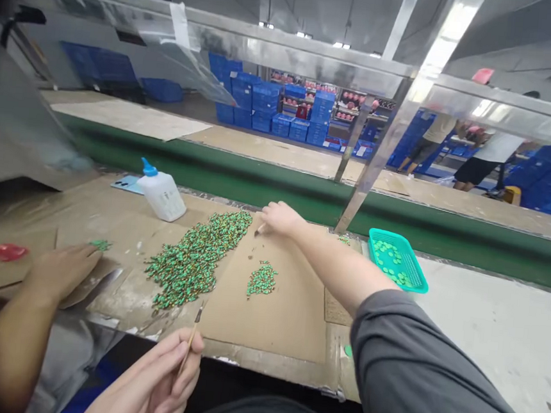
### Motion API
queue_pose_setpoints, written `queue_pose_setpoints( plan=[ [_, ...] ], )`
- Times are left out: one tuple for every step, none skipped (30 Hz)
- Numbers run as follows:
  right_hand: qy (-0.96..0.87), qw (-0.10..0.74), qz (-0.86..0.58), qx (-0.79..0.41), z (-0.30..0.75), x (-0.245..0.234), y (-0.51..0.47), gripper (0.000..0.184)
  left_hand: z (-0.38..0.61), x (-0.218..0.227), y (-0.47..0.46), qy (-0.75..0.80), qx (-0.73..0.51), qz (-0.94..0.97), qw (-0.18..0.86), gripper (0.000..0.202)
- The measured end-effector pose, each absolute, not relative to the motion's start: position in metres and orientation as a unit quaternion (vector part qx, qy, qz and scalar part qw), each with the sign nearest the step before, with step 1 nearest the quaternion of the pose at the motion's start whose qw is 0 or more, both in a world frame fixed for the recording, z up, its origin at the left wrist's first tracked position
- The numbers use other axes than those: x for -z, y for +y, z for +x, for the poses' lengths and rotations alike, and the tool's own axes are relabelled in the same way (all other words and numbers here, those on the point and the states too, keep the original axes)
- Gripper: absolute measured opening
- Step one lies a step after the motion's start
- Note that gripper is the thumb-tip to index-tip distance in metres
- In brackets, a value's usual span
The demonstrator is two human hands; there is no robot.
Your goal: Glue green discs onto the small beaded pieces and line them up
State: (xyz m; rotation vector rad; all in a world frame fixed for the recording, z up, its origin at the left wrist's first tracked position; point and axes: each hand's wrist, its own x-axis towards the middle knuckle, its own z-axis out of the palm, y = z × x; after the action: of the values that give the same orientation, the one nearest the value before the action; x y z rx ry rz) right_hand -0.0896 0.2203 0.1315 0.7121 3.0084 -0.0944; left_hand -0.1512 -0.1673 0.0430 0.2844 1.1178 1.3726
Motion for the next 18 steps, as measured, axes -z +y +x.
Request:
queue_pose_setpoints(
  plan=[
    [0.971,0.011,0.238,0.033,-0.079,-0.132,0.217,0.048,-0.153,-0.042,-0.166,0.493,-0.588,0.137,0.627,0.07],
    [0.968,-0.003,0.249,0.04,-0.064,-0.133,0.209,0.048,-0.153,-0.041,-0.164,0.502,-0.583,0.145,0.622,0.071],
    [0.962,-0.017,0.267,0.048,-0.047,-0.132,0.198,0.046,-0.152,-0.04,-0.16,0.514,-0.583,0.148,0.611,0.073],
    [0.957,-0.031,0.284,0.057,-0.027,-0.13,0.181,0.042,-0.149,-0.038,-0.156,0.526,-0.584,0.151,0.599,0.076],
    [0.952,-0.045,0.295,0.068,-0.005,-0.127,0.16,0.026,-0.145,-0.037,-0.152,0.538,-0.581,0.158,0.59,0.081],
    [0.947,-0.058,0.305,0.079,0.018,-0.123,0.137,0.014,-0.14,-0.037,-0.147,0.544,-0.573,0.169,0.589,0.087],
    [0.945,-0.069,0.307,0.093,0.04,-0.119,0.111,0.007,-0.135,-0.038,-0.142,0.546,-0.563,0.183,0.593,0.092],
    [0.943,-0.084,0.303,0.108,0.06,-0.114,0.086,0.006,-0.129,-0.039,-0.137,0.543,-0.549,0.197,0.604,0.095],
    [0.94,-0.103,0.301,0.121,0.077,-0.109,0.063,0.013,-0.123,-0.04,-0.133,0.538,-0.535,0.21,0.617,0.094],
    [0.937,-0.122,0.299,0.132,0.091,-0.104,0.043,0.018,-0.117,-0.042,-0.13,0.533,-0.523,0.222,0.627,0.092],
    [0.932,-0.162,0.287,0.149,0.103,-0.101,0.027,0.02,-0.112,-0.044,-0.126,0.529,-0.511,0.234,0.636,0.088],
    [0.923,-0.218,0.271,0.162,0.112,-0.098,0.015,0.022,-0.107,-0.046,-0.124,0.527,-0.498,0.247,0.643,0.085],
    [0.914,-0.264,0.258,0.169,0.119,-0.096,0.008,0.022,-0.102,-0.048,-0.121,0.527,-0.484,0.263,0.647,0.082],
    [0.905,-0.302,0.248,0.169,0.126,-0.095,0.004,0.023,-0.097,-0.051,-0.119,0.528,-0.473,0.279,0.648,0.08],
    [0.898,-0.327,0.243,0.166,0.131,-0.093,0.002,0.025,-0.093,-0.053,-0.118,0.531,-0.463,0.295,0.646,0.078],
    [0.895,-0.338,0.243,0.16,0.137,-0.092,0.001,0.026,-0.089,-0.054,-0.116,0.532,-0.454,0.31,0.644,0.076],
    [0.892,-0.345,0.246,0.155,0.142,-0.091,0.0,0.026,-0.085,-0.055,-0.114,0.533,-0.447,0.323,0.641,0.074],
    [0.89,-0.349,0.251,0.153,0.146,-0.089,0.0,0.027,-0.081,-0.055,-0.113,0.534,-0.442,0.332,0.64,0.074]
  ],
)
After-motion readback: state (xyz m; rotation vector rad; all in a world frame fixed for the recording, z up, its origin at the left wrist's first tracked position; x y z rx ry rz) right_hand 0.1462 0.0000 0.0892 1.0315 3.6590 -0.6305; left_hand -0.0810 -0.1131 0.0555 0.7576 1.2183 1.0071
